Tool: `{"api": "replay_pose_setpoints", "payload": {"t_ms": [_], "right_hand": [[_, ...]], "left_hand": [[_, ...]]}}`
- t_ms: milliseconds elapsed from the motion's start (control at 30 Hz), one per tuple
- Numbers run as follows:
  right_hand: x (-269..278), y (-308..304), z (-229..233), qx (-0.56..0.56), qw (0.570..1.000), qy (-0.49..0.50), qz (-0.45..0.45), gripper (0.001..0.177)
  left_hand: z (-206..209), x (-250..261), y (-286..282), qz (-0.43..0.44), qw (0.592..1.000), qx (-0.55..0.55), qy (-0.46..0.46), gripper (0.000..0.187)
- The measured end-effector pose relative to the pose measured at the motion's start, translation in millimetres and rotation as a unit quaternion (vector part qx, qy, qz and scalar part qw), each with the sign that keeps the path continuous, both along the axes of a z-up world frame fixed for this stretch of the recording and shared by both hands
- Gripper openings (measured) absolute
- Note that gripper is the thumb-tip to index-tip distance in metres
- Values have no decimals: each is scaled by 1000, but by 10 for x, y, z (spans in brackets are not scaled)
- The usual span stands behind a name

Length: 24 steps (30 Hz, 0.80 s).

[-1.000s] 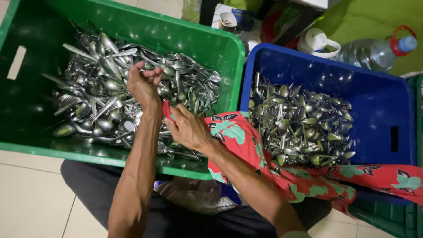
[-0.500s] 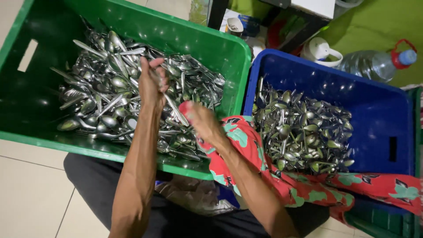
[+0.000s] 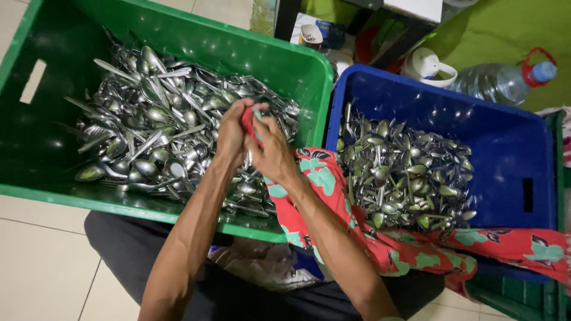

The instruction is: Wiping and polishing metal spoons one by one with a cloth and moving them between bins.

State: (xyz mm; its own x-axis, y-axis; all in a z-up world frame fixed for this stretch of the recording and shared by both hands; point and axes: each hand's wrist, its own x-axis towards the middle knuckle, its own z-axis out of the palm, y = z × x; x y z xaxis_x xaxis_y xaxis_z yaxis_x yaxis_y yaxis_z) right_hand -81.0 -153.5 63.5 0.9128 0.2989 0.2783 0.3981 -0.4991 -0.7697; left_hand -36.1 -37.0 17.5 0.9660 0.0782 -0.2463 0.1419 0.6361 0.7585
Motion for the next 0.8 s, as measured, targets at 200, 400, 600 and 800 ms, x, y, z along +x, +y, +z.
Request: {"api": "replay_pose_setpoints", "payload": {"t_ms": [200, 400, 600, 800], "right_hand": [[5, -55, -338, -64, 995, -41, -63, 28], [-84, -15, 188, 150, 949, 278, -22, 29], [-128, -22, 153, -21, 982, -77, -172, 29], [-139, 191, 149, -103, 985, -139, -15, 41]], "left_hand": [[-122, 46, 26, 42, 998, -37, 16, 18], [174, 7, 21, -71, 987, -141, -37, 40], [221, 13, 171, -66, 992, -59, -88, 43], [175, 40, 148, 13, 985, -171, -21, 44]]}}
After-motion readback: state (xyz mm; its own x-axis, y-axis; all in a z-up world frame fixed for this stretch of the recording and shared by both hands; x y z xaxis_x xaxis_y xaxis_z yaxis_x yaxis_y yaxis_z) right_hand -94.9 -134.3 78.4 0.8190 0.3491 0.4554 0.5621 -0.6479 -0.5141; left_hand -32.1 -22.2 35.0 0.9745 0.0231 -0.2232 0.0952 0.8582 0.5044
